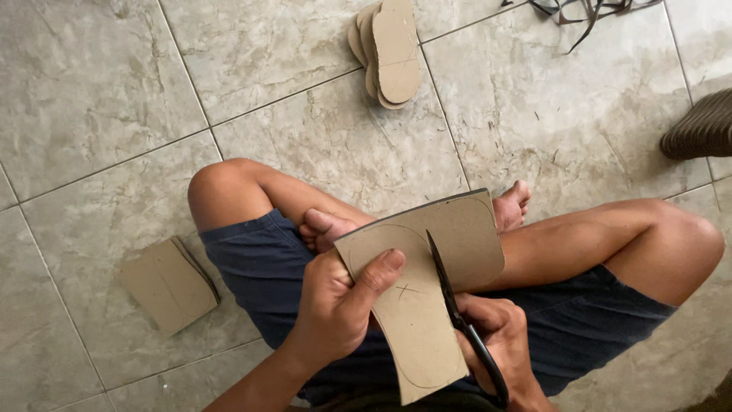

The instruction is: The person sits on the floor cutting sandal sole shapes out of cardboard sheets with scissors, following traced outlines. They trim the edges of each cut sole, set finished soles on a growing pile, and pick up new cardboard sheets to cut more.

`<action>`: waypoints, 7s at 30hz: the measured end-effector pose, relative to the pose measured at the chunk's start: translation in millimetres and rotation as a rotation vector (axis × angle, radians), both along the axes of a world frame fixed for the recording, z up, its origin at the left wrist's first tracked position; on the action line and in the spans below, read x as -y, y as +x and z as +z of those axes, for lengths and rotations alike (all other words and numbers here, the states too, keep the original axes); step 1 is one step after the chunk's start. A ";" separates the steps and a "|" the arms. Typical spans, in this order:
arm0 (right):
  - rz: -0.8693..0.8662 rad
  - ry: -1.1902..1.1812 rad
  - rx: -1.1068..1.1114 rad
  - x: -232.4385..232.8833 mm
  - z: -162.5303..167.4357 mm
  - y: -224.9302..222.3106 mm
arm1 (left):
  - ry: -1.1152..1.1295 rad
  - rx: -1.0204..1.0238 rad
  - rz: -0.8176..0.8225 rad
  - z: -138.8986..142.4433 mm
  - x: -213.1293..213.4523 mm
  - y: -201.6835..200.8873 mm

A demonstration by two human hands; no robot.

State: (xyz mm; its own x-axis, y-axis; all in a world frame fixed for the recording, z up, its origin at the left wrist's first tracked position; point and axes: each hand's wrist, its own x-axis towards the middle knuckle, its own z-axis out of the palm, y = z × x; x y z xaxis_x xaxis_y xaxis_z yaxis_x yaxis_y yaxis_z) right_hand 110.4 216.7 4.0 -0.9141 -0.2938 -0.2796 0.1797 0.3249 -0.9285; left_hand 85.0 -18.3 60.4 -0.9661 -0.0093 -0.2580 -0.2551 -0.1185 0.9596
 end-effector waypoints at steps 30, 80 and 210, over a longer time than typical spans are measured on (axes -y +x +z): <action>0.057 -0.085 0.132 -6.8 15.9 -8.2 | 0.031 0.061 -0.349 15.0 14.7 -16.8; -0.112 -0.333 0.244 5.1 11.6 -3.4 | 0.443 0.047 0.282 -32.2 -51.6 29.2; -0.027 -0.269 0.060 -11.3 7.6 10.1 | -0.040 0.015 -0.129 9.9 -21.2 5.7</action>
